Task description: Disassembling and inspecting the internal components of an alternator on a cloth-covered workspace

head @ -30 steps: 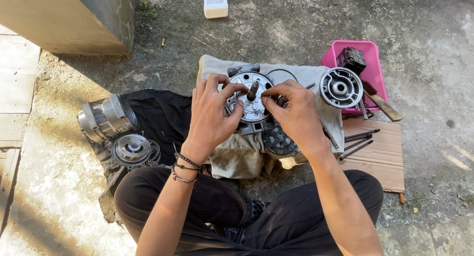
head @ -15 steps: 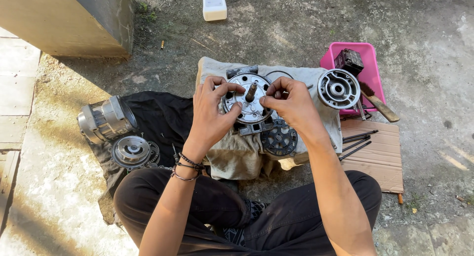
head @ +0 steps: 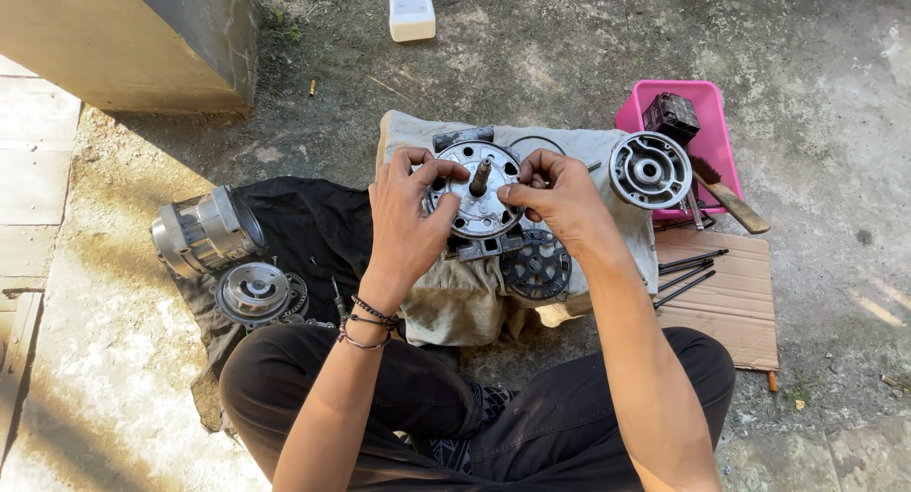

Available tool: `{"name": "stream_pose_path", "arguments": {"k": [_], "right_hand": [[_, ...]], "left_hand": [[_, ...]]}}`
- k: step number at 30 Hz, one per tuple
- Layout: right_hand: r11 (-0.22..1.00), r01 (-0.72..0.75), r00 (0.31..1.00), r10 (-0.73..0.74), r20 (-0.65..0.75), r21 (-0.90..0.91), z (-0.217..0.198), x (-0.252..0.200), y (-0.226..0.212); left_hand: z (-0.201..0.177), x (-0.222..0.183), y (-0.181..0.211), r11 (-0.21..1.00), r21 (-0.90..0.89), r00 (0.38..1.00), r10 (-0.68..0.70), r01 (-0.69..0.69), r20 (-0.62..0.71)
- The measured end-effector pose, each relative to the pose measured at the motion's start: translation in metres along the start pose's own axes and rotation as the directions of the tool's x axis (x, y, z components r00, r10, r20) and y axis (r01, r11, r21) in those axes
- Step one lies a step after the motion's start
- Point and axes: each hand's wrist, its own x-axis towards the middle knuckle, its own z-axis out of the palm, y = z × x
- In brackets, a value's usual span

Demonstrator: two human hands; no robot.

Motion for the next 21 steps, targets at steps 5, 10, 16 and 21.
{"name": "stream_pose_path", "arguments": {"k": [5,10,16,21], "right_hand": [[0.994,0.012,0.999,-0.018,0.049,0.112,-0.004,0.001,0.007],[0.978,0.047,0.999,-0.051,0.014,0.204,-0.025,-0.021,0.007],[0.980,0.163,0.970,-0.180,-0.165,-0.114,-0.069,-0.063,0.023],[0.797,-0.184,0.964,0.032,-0.264,-0.575,-0.065,-0.095,0.042]], "left_hand": [[0.002,-0.002,0.001,1.000,0.012,1.000,0.012,-0.012,-0.018],[0.006,-0.005,-0.008,0.998,-0.056,1.000,0.016,-0.017,-0.014],[0.008,-0.010,-0.027,0.952,-0.257,0.984,0.149,-0.170,-0.096],[0.006,-0.038,-0.051,0.870,-0.481,0.966,-0.024,-0.107,-0.257]]}}
